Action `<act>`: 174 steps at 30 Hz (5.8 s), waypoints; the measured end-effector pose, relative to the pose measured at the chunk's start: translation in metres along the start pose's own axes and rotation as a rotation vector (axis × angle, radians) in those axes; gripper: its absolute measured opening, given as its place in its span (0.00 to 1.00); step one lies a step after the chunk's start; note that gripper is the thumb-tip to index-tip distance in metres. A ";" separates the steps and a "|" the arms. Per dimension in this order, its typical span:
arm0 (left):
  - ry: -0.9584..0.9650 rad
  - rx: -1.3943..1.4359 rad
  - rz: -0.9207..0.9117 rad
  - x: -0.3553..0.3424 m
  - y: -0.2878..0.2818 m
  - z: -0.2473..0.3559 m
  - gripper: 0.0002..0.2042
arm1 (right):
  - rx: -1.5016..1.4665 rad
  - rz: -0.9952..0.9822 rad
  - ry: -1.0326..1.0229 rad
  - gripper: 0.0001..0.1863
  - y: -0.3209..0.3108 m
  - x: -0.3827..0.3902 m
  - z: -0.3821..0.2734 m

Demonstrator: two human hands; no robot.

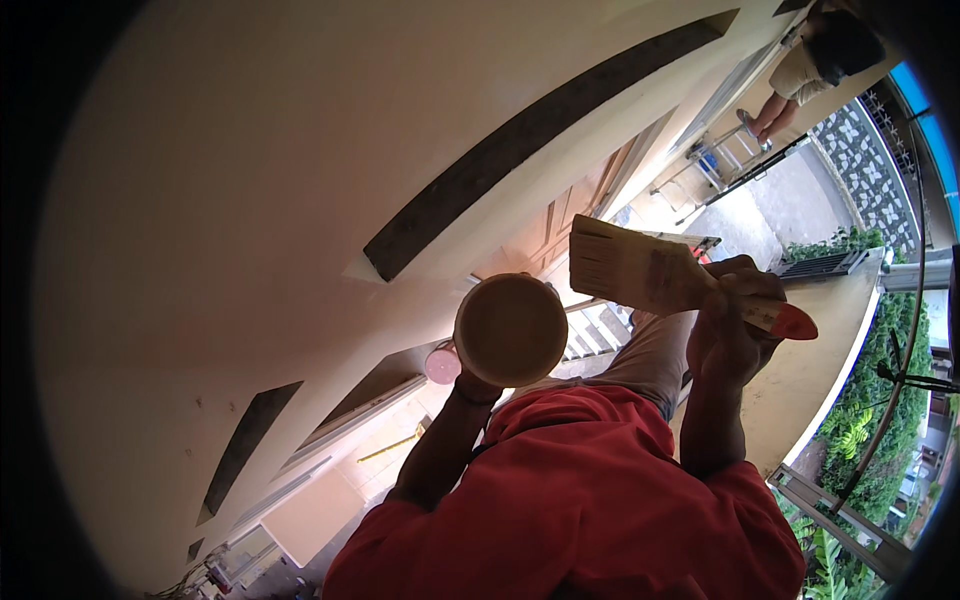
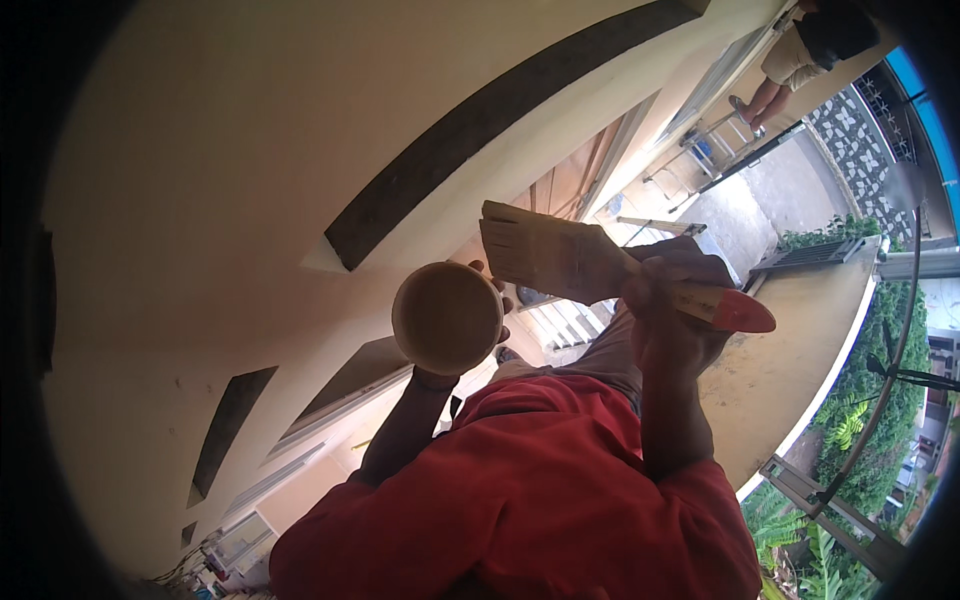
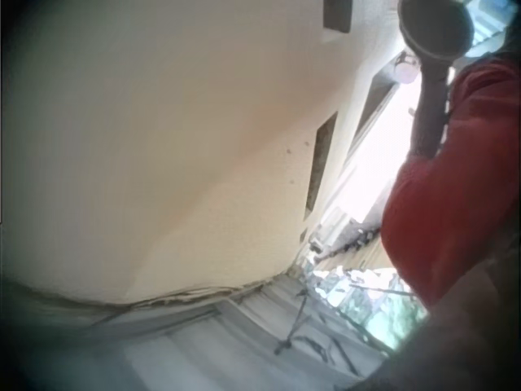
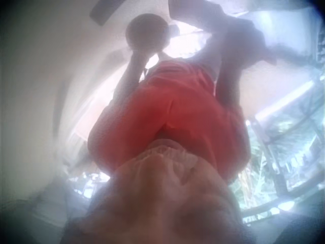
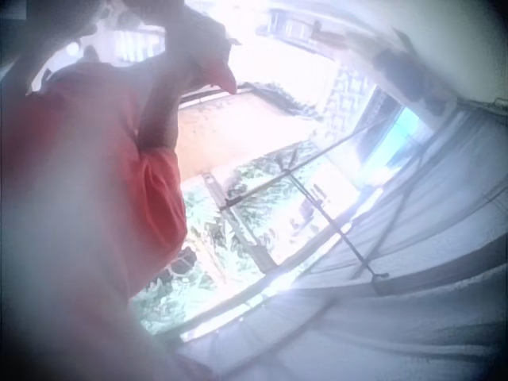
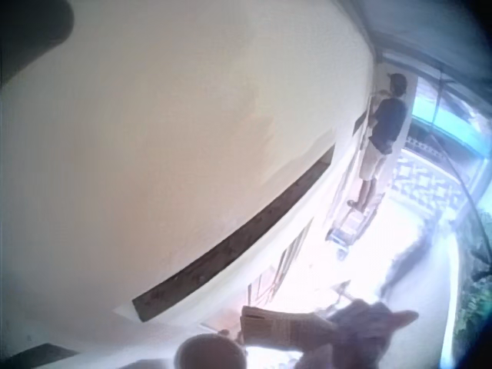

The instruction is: The person paints a ceiling using a paintbrush and a small paint can. They repeatedly dip the brush into the can and apply paint to the ceiling surface in a systematic manner.

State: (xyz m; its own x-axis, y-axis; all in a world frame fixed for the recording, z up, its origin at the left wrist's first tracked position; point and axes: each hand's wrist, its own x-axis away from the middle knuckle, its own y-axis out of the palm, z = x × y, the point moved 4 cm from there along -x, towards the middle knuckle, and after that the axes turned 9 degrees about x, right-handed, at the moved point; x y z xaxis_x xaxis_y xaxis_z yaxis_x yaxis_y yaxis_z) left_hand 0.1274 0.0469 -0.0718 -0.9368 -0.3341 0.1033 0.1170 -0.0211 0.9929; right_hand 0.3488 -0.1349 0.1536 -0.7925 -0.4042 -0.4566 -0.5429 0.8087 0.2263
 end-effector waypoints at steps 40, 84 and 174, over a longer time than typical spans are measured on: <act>0.053 0.225 -0.227 -0.039 0.052 0.004 0.34 | 0.164 -0.070 0.320 0.11 0.056 -0.009 0.022; 0.019 0.089 -0.062 -0.046 0.049 -0.012 0.33 | 0.133 -0.273 0.192 0.18 0.020 0.011 0.028; -0.061 0.327 -0.068 0.022 0.070 -0.031 0.38 | 0.491 0.550 -0.645 0.10 0.003 -0.272 0.087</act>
State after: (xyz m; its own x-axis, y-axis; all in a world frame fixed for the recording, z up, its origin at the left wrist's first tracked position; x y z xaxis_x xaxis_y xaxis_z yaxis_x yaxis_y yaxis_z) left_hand 0.1253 0.0091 -0.0015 -0.9579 -0.2855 0.0297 -0.0491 0.2651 0.9630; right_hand 0.5872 0.0150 0.2038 -0.5174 0.2752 -0.8103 0.1482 0.9614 0.2319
